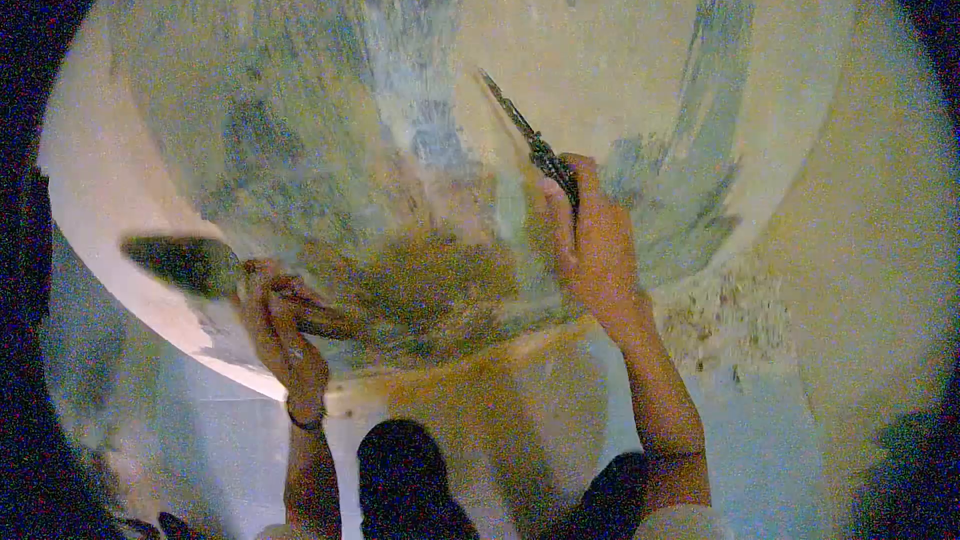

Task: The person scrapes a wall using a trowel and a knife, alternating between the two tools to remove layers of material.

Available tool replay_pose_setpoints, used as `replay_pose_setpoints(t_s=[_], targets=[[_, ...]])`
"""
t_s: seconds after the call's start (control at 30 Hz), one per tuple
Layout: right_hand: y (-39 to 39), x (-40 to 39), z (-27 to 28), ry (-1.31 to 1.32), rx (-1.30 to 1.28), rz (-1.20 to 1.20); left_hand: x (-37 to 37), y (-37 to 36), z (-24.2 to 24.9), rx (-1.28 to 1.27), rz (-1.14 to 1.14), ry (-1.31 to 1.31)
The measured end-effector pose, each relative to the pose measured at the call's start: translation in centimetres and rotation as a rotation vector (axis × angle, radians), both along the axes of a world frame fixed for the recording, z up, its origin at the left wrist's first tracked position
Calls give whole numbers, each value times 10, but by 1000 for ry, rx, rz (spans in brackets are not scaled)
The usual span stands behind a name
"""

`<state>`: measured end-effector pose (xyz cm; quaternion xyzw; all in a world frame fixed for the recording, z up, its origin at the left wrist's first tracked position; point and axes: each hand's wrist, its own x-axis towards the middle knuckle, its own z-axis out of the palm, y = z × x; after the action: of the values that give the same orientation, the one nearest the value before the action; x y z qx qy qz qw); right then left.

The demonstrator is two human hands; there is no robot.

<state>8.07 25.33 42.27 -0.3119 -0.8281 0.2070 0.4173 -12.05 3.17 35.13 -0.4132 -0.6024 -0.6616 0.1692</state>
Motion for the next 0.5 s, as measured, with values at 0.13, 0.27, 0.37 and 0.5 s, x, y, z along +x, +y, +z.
replay_pose_setpoints(t_s=[0.13, 0.27, 0.37, 0.5], targets=[[0, -4, 3, 52, 25, -117, -44, -24, 137, -313, 340, 592], [-32, -29, -24, 1, -114, -295, -100, -38, 207, -279, 416, 1029], [-36, -45, -36, 1, -87, -326, -136, -49, 231, -293, 440, 1052], [-42, -76, -57, 125, -80, -334, -167, -46, 228, -320, 612, 1039]])
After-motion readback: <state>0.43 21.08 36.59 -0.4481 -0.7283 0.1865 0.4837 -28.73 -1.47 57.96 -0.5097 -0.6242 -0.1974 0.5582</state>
